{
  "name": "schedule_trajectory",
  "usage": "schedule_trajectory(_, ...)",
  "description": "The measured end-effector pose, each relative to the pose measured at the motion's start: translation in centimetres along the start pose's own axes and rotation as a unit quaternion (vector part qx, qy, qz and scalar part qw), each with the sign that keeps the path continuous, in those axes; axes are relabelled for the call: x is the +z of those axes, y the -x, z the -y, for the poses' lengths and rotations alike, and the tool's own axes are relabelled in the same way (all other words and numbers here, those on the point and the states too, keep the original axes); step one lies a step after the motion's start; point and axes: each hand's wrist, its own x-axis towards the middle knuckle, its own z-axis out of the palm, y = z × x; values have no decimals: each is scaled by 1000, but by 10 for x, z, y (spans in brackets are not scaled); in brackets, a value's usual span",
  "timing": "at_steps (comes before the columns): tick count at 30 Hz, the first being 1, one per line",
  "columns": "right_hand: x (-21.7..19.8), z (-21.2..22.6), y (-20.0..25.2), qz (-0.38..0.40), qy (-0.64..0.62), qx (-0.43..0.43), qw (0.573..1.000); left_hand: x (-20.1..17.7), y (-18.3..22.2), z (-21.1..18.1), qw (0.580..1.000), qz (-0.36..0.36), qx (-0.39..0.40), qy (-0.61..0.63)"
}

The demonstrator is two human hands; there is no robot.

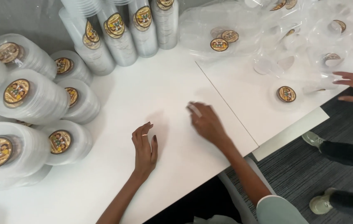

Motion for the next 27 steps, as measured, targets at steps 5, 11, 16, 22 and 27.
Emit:
schedule_trajectory(5, -81, -125, 59, -68, 167, 308, 934, 5, 1, 4, 998, 29, 36, -39)
schedule_trajectory(11, -86, -229, 133, -43, 143, 526, 838, 10, 1, 6, 995, 44, 68, -63)
schedule_trajectory(16, -63, -219, 130, -53, 120, 505, 853, 8, 0, 4, 994, 52, 54, -82)
schedule_trajectory(22, -54, -166, 105, -31, 85, 464, 881, 7, 0, 3, 992, 72, 56, -83)
schedule_trajectory(27, -86, -202, 151, -223, 31, 375, 899, 9, -3, 7, 993, 63, 54, -79)
